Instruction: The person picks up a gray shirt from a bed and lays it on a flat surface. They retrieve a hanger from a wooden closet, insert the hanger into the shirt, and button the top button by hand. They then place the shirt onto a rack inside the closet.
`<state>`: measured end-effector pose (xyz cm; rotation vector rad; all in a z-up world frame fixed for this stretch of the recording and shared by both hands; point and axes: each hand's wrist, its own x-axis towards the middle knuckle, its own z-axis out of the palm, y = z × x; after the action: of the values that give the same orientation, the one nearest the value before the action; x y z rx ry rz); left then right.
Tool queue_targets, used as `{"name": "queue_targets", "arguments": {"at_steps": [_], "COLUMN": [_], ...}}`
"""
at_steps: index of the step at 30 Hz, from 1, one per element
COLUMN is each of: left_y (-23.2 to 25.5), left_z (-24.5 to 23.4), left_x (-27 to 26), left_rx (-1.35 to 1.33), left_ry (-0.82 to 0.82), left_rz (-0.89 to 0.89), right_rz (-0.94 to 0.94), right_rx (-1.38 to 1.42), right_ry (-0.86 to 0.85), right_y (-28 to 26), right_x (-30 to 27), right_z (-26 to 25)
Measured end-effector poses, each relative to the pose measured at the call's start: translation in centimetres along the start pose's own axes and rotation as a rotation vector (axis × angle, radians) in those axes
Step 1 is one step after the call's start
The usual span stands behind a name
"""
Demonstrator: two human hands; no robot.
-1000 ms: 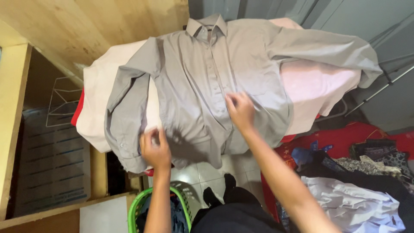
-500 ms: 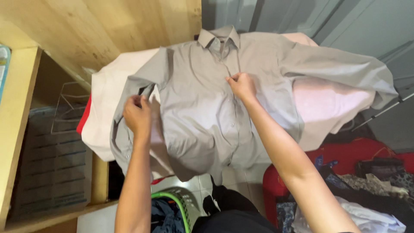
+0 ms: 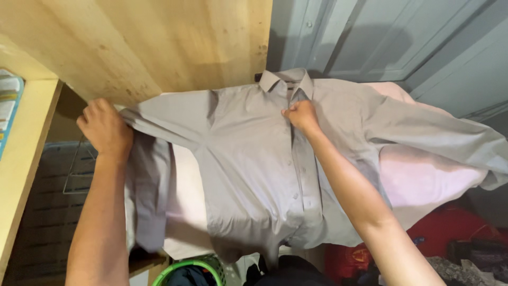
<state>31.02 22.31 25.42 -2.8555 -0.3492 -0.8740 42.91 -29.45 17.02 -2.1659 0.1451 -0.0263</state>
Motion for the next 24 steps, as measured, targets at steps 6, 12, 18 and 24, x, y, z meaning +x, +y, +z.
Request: {"name": "queue_targets", "arguments": {"at_steps": [6, 12, 18, 24], "left_y": [-3.0, -10.5, -13.4, 5.0], "left_z": [1.5, -1.5, 1.2, 2.3], "left_x": [-2.3, -1.1, -1.6, -8.7], "left_rx": [-0.342, -0.044, -0.057, -0.499], "left_ry": [-0.364, 0.285, -0.463, 0.023], "left_rz": [-0.224, -0.076, -0.837, -0.116], "right_rz": [0.089, 0.032, -0.117, -0.505], "right_rx": [0.227, 0.146, 0.208, -0.189], "right_ry": [-0.152, -0.09, 0.015, 0.261], "right_y": [-0.4, -1.7, 0.0, 2.5], "right_x": [-1.0, -2.5, -3.3, -6.3], "right_z": [-1.2, -1.3, -2.8, -7.1]}}
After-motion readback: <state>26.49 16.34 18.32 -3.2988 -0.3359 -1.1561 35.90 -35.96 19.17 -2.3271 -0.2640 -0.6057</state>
